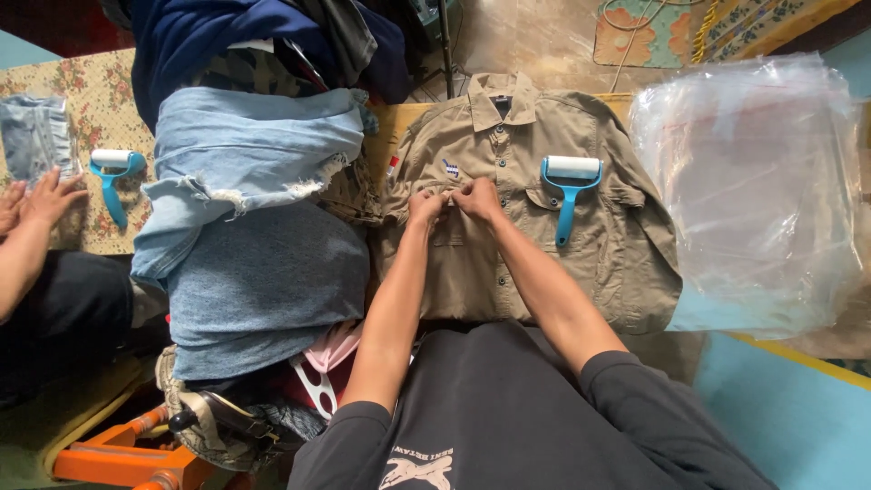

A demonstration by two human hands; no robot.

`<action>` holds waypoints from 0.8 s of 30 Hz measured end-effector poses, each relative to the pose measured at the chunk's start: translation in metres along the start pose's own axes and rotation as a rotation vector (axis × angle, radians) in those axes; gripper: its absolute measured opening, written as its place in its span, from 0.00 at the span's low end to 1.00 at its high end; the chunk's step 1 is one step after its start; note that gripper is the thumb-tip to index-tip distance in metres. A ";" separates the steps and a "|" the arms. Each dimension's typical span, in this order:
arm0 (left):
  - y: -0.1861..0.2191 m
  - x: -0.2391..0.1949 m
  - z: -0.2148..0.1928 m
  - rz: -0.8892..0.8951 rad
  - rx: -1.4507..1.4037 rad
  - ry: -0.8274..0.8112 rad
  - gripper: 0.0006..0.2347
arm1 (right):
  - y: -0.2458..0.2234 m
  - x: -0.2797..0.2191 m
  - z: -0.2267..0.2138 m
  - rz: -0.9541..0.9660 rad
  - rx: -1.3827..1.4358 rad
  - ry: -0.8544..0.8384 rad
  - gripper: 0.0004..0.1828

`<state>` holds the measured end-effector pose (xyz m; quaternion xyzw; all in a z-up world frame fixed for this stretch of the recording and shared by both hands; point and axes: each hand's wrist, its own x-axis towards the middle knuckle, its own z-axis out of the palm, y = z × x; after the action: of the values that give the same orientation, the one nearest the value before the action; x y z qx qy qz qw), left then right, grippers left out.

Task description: The person lays a beige shirt flat on a wooden table and uses a blue lint roller to remove lint from the collar, chest, sleeves, and body. They repeatedly roll the tool over different sections, occasionally adjusting the shirt to reach new areas.

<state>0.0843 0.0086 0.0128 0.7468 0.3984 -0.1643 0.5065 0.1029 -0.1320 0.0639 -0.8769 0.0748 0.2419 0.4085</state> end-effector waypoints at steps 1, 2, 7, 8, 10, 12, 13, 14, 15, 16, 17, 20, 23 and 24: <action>-0.002 0.004 -0.001 0.000 -0.002 0.000 0.14 | 0.000 -0.002 0.000 -0.001 -0.002 0.000 0.14; -0.003 0.009 -0.004 0.078 0.065 0.011 0.13 | 0.000 -0.004 0.002 0.023 0.008 0.019 0.13; 0.014 -0.034 -0.028 0.261 0.163 0.047 0.12 | 0.013 0.011 0.018 0.031 0.022 0.051 0.11; 0.017 -0.044 -0.031 0.282 0.140 0.045 0.12 | 0.012 0.009 0.016 0.031 0.011 0.018 0.12; 0.017 -0.047 -0.030 0.299 0.115 0.041 0.12 | 0.018 0.010 0.016 0.033 -0.003 -0.016 0.14; 0.007 -0.032 -0.022 0.283 0.008 0.058 0.11 | 0.027 0.017 0.018 -0.033 0.028 -0.059 0.15; -0.003 -0.025 -0.019 0.277 0.003 0.061 0.11 | 0.029 0.015 0.017 -0.034 0.022 -0.065 0.15; -0.008 -0.014 -0.016 0.250 -0.077 -0.006 0.11 | 0.030 0.017 0.013 -0.053 0.030 -0.069 0.15; -0.012 -0.005 -0.012 0.222 -0.156 -0.073 0.12 | 0.030 0.019 0.008 -0.071 0.037 -0.073 0.15; -0.013 -0.004 -0.011 0.223 -0.156 -0.074 0.12 | 0.024 0.011 0.002 -0.071 0.037 -0.072 0.15; -0.013 -0.004 -0.010 0.216 -0.125 -0.072 0.12 | 0.017 0.002 -0.004 -0.062 0.064 -0.074 0.13; -0.008 -0.006 -0.012 0.187 -0.041 -0.080 0.13 | 0.009 -0.007 -0.005 -0.111 0.026 -0.057 0.13; 0.005 -0.020 -0.019 0.158 0.023 -0.101 0.16 | 0.012 -0.004 -0.002 -0.179 -0.072 -0.037 0.15; 0.011 -0.026 -0.022 0.153 0.038 -0.113 0.18 | 0.014 -0.001 -0.001 -0.186 -0.101 -0.034 0.16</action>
<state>0.0732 0.0146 0.0463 0.7742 0.3078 -0.1746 0.5248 0.0982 -0.1420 0.0557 -0.8953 -0.0261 0.2211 0.3859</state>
